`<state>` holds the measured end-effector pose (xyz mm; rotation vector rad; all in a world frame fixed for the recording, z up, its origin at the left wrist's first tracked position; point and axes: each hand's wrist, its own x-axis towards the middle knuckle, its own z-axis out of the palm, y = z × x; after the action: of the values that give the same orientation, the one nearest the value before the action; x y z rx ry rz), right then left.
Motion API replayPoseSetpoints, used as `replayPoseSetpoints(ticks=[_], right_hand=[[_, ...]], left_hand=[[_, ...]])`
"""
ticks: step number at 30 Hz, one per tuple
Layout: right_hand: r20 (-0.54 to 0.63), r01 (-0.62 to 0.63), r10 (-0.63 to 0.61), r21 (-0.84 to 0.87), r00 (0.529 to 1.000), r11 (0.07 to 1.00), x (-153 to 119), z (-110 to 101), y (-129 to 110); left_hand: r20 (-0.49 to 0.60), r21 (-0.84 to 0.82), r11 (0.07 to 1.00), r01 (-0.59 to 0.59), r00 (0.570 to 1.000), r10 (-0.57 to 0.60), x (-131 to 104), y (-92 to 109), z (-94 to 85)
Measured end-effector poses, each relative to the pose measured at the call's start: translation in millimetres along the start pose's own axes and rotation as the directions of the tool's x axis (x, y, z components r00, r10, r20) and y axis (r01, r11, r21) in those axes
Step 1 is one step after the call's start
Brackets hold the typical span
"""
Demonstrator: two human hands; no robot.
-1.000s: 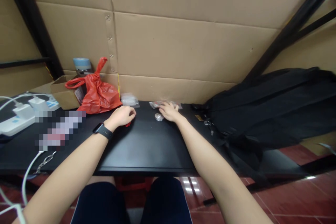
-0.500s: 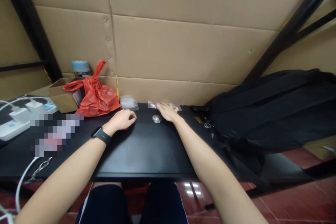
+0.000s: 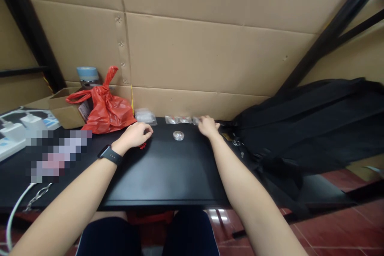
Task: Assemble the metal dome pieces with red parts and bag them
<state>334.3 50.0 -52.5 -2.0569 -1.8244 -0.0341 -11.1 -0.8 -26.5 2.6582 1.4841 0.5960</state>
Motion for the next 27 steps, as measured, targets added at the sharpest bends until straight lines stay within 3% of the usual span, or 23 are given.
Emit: replayPoseSetpoints(ticks=[4,9,13,15,19,23,27], right_hand=[[0.066,0.019,-0.02,0.021,0.998,1.0,-3.0,1.1,18.0],[0.087,0.067,-0.07,0.047,0.994,0.997,-3.4,5.7,6.7],[0.033,0.117,-0.12,0.088,0.992,0.989,-6.1,-1.2,-4.3],[0.049,0.235,-0.248,0.19,0.967,0.953,-11.5,-6.7,-12.3],[0.151,0.39,-0.488,0.423,0.86,0.818,-27.9,-14.7,-34.9],[0.201,0.465,-0.573,0.406,0.794,0.787,-39.3,-17.3,-52.3],[0.19,0.488,-0.582,0.379,0.791,0.787,-41.6,-17.4,-55.2]], left_hand=[[-0.012,-0.011,1.0,0.027,1.0,-0.027,-0.4,0.4,-5.6],[-0.009,0.003,0.999,0.034,0.999,-0.034,-0.7,-0.1,-6.3],[-0.024,0.062,0.997,0.043,0.999,-0.042,-2.2,-4.6,-8.3],[-0.006,0.096,0.994,0.044,0.999,-0.044,-3.2,-6.2,-10.9],[0.023,0.126,0.991,0.046,0.998,-0.05,-4.9,-5.3,-17.8],[0.074,0.118,0.991,0.061,0.995,-0.07,-5.3,-3.5,-19.9],[0.081,0.098,0.993,0.069,0.994,-0.077,-4.6,-3.2,-14.8]])
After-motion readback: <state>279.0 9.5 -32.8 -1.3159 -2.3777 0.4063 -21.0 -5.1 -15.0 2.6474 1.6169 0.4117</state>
